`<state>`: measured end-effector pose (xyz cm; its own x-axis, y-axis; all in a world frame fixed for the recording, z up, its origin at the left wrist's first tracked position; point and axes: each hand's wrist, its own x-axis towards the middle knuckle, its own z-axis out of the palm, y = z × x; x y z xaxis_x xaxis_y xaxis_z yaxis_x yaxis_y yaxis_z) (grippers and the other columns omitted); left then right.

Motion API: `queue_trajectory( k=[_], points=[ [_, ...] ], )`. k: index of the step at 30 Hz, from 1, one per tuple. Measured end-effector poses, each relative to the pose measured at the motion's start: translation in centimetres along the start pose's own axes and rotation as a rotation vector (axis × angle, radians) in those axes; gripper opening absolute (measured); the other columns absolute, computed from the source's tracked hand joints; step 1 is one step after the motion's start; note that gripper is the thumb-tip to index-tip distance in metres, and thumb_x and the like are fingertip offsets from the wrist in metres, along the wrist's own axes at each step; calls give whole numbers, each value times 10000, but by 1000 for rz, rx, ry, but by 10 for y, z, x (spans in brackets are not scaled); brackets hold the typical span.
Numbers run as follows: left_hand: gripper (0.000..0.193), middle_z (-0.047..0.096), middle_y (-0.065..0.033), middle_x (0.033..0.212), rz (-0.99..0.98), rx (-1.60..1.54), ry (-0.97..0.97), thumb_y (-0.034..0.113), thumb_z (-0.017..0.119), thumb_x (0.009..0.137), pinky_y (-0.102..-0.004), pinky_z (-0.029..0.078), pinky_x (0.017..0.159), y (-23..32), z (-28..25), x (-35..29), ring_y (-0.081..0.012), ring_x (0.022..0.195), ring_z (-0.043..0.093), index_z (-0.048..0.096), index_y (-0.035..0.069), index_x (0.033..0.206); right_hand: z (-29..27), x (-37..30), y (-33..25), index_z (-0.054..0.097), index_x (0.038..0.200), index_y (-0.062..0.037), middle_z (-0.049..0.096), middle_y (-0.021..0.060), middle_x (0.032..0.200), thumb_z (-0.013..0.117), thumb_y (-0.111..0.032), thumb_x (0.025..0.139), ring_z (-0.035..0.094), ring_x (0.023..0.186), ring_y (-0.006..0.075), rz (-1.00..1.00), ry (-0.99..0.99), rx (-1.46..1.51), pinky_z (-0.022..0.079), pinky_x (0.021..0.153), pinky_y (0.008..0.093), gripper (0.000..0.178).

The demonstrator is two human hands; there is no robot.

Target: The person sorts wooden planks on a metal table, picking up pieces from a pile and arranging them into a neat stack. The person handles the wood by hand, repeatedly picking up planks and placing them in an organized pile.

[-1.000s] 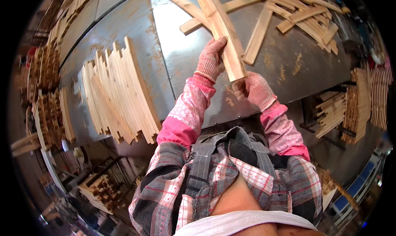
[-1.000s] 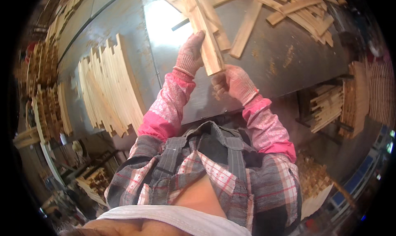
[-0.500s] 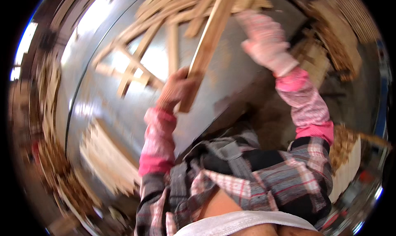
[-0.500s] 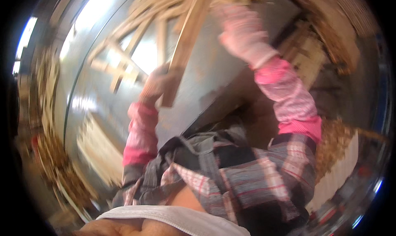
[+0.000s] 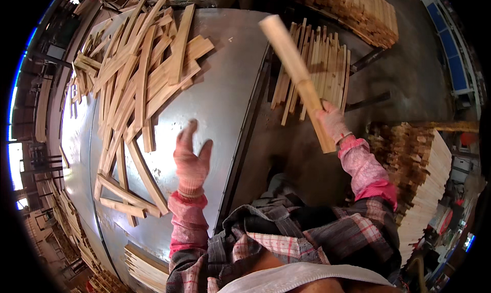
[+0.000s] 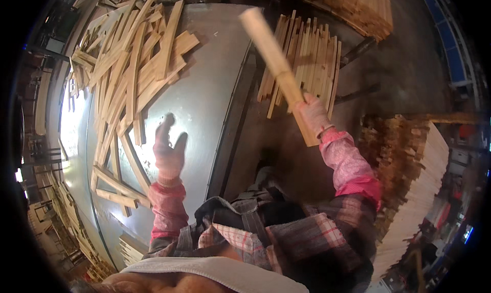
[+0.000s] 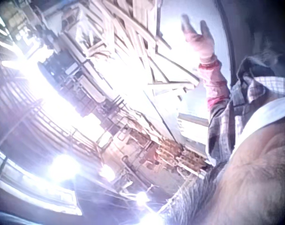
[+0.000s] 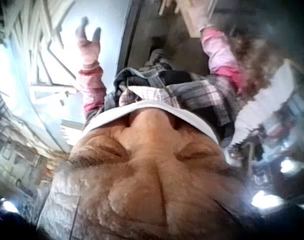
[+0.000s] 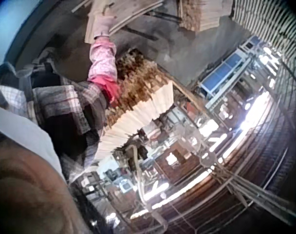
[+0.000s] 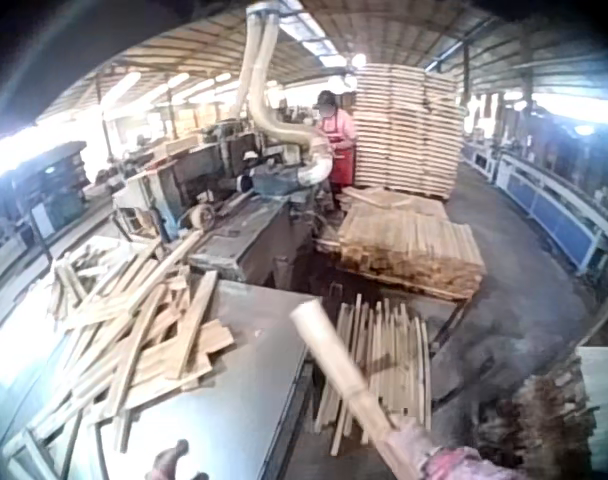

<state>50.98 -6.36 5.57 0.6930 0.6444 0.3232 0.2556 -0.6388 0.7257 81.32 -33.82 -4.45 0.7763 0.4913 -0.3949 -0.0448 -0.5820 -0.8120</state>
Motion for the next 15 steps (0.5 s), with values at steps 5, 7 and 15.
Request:
queue_trajectory(
  k=[5, 7, 15],
  points=[
    [484, 700, -147, 1166, 39, 139, -358, 51, 770, 813, -419, 566, 891, -12, 52, -34, -352, 1048, 688, 657, 121, 1278, -8, 148, 107, 708, 1122, -14, 701, 116, 897, 689, -214, 895, 645, 797, 215, 178, 333, 199, 506, 738, 347, 303],
    [436, 723, -144, 1130, -135, 129, -384, 35, 766, 806, -404, 569, 902, -7, 60, -45, -330, 1047, 711, 687, 89, 1231, -3, 192, 124, 701, 1139, -12, 694, 125, 939, 670, -220, 907, 642, 837, 227, 205, 373, 86, 505, 762, 355, 313],
    [391, 717, -150, 1127, -476, 210, -281, 87, 739, 841, -423, 558, 902, -18, 38, -117, -359, 1036, 696, 686, 103, 1227, 64, 281, 151, 675, 1210, -2, 668, 161, 1108, 595, -245, 956, 630, 995, 272, 160, 62, -628, 502, 857, 385, 360]
  ],
)
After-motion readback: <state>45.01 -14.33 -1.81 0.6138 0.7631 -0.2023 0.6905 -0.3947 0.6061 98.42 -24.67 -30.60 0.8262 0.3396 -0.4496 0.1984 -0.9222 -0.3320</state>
